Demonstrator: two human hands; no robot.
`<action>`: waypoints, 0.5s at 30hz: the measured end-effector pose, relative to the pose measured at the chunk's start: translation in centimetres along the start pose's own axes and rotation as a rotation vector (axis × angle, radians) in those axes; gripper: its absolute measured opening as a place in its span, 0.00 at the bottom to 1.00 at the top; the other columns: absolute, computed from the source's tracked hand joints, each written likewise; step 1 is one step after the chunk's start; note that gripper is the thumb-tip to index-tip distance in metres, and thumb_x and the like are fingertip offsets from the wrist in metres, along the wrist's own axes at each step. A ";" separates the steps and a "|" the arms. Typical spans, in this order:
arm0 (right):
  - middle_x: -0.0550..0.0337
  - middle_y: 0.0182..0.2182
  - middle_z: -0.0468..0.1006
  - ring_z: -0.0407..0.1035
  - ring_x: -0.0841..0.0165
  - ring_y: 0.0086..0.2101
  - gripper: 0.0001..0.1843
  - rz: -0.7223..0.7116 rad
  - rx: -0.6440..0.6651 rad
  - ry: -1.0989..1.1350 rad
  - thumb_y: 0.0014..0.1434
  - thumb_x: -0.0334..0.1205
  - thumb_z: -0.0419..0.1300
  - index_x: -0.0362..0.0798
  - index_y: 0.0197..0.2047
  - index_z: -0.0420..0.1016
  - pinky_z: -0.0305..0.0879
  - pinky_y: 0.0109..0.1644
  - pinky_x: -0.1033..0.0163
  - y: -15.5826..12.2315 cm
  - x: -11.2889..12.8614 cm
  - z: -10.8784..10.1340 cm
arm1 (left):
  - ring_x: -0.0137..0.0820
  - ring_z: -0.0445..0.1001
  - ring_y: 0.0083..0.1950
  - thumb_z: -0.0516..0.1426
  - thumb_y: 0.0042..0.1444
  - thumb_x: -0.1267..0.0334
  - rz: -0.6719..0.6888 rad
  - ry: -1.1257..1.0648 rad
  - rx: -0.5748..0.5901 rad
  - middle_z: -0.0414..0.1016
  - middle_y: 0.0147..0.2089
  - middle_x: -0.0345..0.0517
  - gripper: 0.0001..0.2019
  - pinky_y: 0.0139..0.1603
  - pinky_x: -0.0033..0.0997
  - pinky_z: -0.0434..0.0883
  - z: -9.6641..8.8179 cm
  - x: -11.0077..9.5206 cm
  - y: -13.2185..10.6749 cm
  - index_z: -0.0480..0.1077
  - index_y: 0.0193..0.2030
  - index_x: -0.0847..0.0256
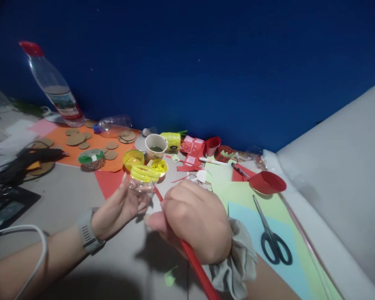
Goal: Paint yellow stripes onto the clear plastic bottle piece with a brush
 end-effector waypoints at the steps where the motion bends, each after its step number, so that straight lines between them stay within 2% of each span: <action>1: 0.63 0.18 0.66 0.62 0.71 0.19 0.06 -0.002 -0.008 0.003 0.64 0.37 0.50 0.47 0.34 0.62 0.61 0.21 0.64 0.0 0.0 0.0 | 0.24 0.62 0.29 0.44 0.63 0.47 -0.002 0.000 0.004 0.69 0.37 0.45 0.23 0.29 0.25 0.62 0.1 -0.1 0.0 0.69 0.38 0.64; 4: 0.63 0.18 0.67 0.62 0.71 0.19 0.08 -0.002 -0.022 -0.002 0.64 0.37 0.50 0.47 0.33 0.63 0.61 0.21 0.64 -0.1 0.0 -0.1 | 0.24 0.62 0.28 0.42 0.64 0.47 -0.018 -0.012 0.015 0.71 0.39 0.47 0.23 0.29 0.25 0.61 0.3 -0.1 0.0 0.68 0.36 0.64; 8: 0.63 0.18 0.67 0.62 0.71 0.19 0.09 0.003 -0.020 -0.025 0.65 0.38 0.49 0.47 0.32 0.63 0.61 0.21 0.64 -0.2 -0.1 -0.2 | 0.24 0.61 0.27 0.40 0.64 0.48 -0.010 -0.014 0.021 0.73 0.40 0.50 0.24 0.28 0.25 0.61 0.3 -0.2 0.0 0.68 0.40 0.65; 15: 0.63 0.18 0.67 0.63 0.72 0.20 0.11 0.045 0.013 -0.022 0.65 0.40 0.50 0.47 0.31 0.62 0.62 0.22 0.66 -0.2 -0.2 -0.3 | 0.24 0.63 0.26 0.43 0.63 0.47 -0.036 -0.071 0.012 0.74 0.42 0.53 0.23 0.28 0.25 0.62 -0.1 -0.1 0.1 0.68 0.42 0.64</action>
Point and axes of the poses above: each hand's wrist, its own y-axis towards the middle knuckle, its own z-axis out of the palm, x = y × z, the point moved 7 cm from there along y, towards the middle knuckle
